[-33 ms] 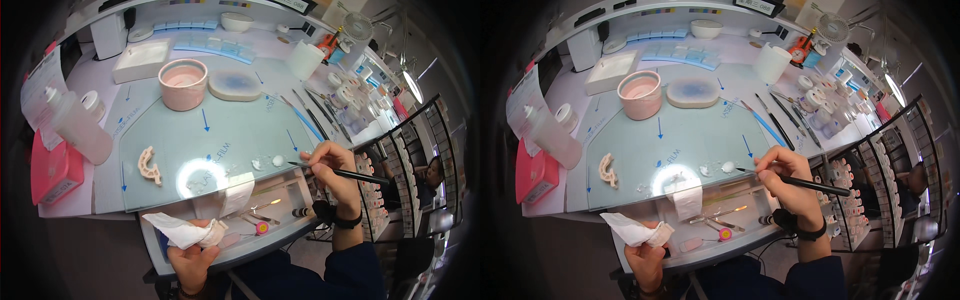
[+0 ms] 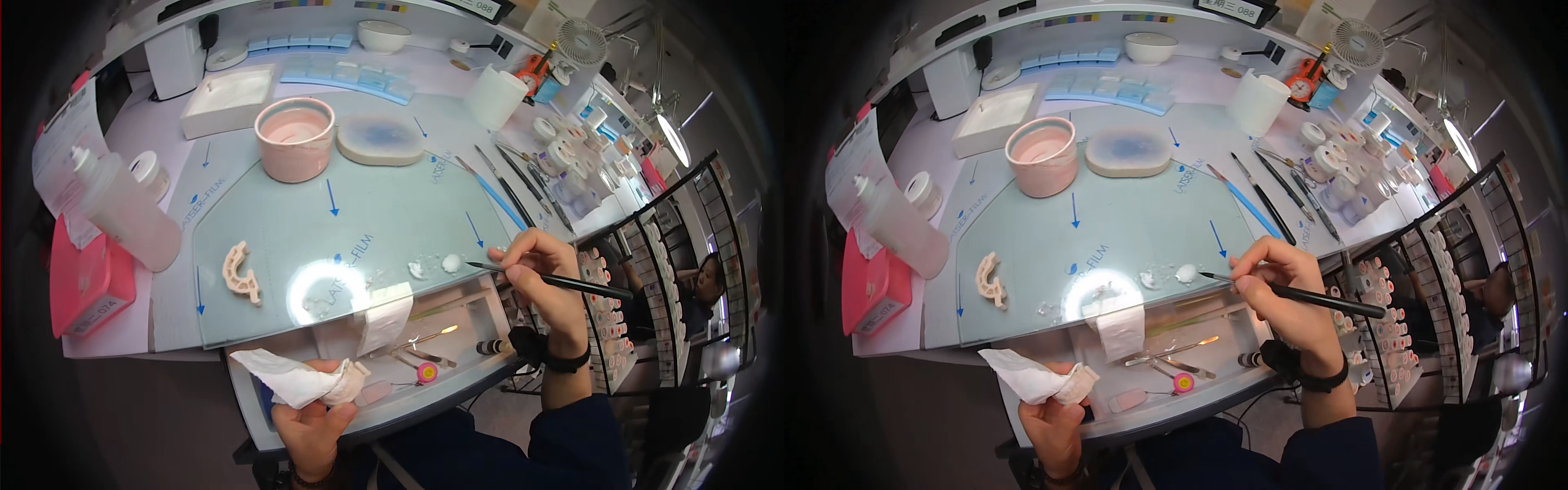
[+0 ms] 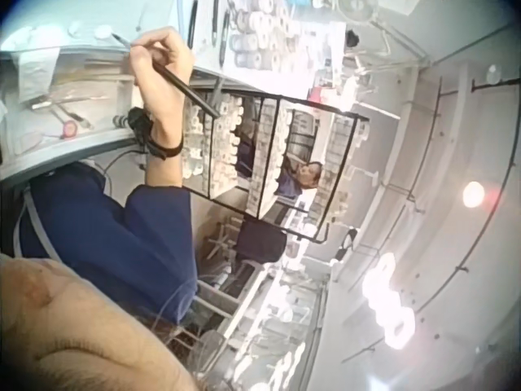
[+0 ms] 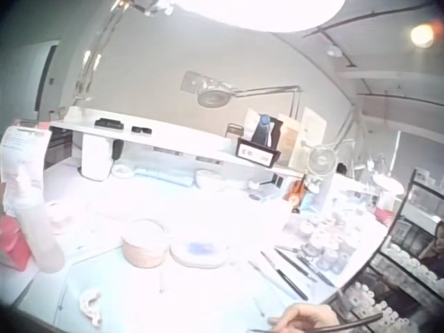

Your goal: Applying and carving ceramic material on a dental bridge model.

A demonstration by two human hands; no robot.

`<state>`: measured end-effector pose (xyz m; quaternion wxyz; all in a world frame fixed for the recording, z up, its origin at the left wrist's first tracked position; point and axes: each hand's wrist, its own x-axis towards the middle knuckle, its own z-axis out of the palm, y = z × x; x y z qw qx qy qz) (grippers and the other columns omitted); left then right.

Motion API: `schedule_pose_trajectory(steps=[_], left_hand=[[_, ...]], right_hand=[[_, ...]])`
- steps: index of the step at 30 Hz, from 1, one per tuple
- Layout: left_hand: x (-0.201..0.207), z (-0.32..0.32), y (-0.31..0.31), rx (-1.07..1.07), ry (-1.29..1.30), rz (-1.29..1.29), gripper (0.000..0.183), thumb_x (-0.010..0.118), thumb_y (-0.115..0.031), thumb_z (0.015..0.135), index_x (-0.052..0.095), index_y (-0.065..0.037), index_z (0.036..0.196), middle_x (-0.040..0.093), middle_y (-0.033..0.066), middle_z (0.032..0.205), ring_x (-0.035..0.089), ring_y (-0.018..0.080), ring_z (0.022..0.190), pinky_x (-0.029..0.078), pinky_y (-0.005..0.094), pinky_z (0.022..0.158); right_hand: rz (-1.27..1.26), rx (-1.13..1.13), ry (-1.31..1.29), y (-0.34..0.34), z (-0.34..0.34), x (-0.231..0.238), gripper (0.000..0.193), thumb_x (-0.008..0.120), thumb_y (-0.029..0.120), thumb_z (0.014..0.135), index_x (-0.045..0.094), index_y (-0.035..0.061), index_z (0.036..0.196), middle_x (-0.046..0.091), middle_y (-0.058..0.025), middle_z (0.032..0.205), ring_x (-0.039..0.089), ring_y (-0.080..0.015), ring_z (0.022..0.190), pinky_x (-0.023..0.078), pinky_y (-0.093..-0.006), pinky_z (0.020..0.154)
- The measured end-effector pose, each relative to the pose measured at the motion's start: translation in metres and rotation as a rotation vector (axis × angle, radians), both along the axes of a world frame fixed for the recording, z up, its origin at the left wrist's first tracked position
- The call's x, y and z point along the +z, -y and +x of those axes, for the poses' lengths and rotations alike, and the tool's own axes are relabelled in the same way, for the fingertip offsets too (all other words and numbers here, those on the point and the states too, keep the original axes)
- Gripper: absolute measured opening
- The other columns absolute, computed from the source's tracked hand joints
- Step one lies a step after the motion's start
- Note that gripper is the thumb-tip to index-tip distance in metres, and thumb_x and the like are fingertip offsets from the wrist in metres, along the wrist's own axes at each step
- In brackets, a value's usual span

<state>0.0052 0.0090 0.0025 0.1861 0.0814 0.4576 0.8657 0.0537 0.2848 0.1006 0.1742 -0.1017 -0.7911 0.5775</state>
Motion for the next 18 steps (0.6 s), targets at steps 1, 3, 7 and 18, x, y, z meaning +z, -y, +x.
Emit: schedule_pose_trajectory(steps=[1,3,7,18], left_hand=[[0.002,0.001,0.000,0.020,0.026,-0.005,0.045,0.068,0.007,0.066,0.051,0.009,0.108,0.053,0.0139,0.110,0.054,0.0212,0.099,0.043,0.0344,0.088],[0.002,0.001,0.000,0.015,0.028,-0.013,0.046,0.069,0.006,0.066,0.051,0.009,0.108,0.053,0.0138,0.110,0.054,0.0213,0.099,0.043,0.0345,0.088],[0.001,0.000,0.001,0.019,0.005,-0.040,0.046,0.069,0.004,0.067,0.050,0.009,0.109,0.053,0.0140,0.110,0.054,0.0213,0.099,0.043,0.0348,0.088],[-0.002,-0.001,0.002,-0.007,0.000,-0.064,0.047,0.071,0.001,0.068,0.050,0.008,0.109,0.053,0.0142,0.111,0.054,0.0211,0.099,0.043,0.0348,0.088]], right_hand=[[-0.025,-0.031,0.018,0.001,-0.001,-0.001,0.002,0.054,-0.001,0.077,0.054,0.0002,0.079,0.052,0.0023,0.062,0.044,-0.0007,0.049,0.046,-0.0209,0.078],[-0.038,-0.041,0.055,0.002,-0.001,-0.001,0.004,0.056,-0.001,0.077,0.055,-0.0002,0.080,0.054,0.0021,0.063,0.045,0.0000,0.051,0.041,-0.0151,0.058],[0.059,-0.032,0.079,0.006,-0.003,-0.001,0.006,0.060,0.001,0.077,0.057,-0.0010,0.082,0.056,0.0014,0.066,0.045,0.0002,0.054,0.035,-0.0146,0.051],[0.119,0.060,0.012,0.013,-0.009,-0.001,0.007,0.063,0.005,0.075,0.059,0.0015,0.079,0.058,0.0005,0.068,0.042,-0.0009,0.052,0.035,-0.0168,0.053]])
